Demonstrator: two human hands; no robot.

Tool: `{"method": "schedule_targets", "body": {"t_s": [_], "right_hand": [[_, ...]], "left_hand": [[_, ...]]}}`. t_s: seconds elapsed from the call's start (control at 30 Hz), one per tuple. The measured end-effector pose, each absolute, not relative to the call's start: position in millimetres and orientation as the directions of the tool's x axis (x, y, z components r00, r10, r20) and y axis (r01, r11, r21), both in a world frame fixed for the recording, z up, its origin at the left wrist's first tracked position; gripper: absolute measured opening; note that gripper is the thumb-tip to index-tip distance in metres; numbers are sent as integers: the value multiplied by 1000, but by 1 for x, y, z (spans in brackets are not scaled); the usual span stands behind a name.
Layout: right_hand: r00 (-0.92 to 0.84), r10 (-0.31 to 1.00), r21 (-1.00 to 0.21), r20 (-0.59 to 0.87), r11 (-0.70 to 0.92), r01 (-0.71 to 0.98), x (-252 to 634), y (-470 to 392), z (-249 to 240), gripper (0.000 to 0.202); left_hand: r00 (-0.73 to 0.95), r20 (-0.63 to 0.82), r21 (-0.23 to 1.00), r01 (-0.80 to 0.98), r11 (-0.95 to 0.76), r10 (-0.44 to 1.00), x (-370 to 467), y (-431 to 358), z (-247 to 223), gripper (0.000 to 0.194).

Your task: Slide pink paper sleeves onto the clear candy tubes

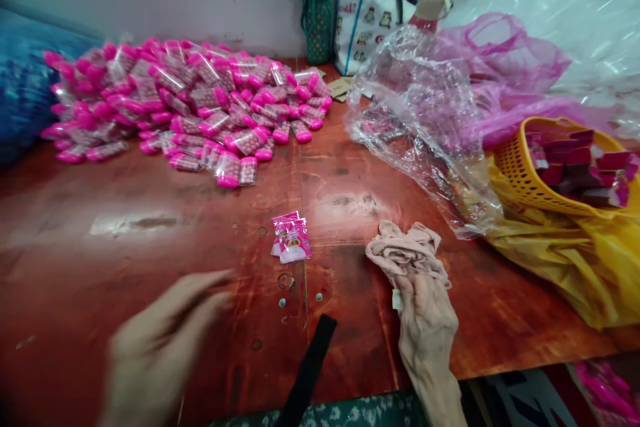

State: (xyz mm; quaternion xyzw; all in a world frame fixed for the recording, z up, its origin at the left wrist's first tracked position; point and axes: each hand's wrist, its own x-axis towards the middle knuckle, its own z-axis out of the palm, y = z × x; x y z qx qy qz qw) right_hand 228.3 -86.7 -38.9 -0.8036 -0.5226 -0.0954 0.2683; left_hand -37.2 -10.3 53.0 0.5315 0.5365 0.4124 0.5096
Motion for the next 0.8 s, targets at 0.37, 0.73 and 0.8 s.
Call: {"method": "schedule_targets", "body": {"t_s": [0.37, 0.73, 0.8], "right_hand": [[649, 695, -554, 310, -422, 717, 228, -94, -21, 44], [386, 880, -485, 276, -220, 847, 128, -2, -6, 30], [388, 886, -493, 255, -226, 840, 117, 8, -16, 26]], "left_hand": [[811, 112, 634, 386, -670, 574, 143, -9, -6, 29], [300, 275, 527, 748, -404, 913, 13, 44, 4, 22], [290, 281, 483, 781, -396, 915, 7, 50, -6, 18]]}}
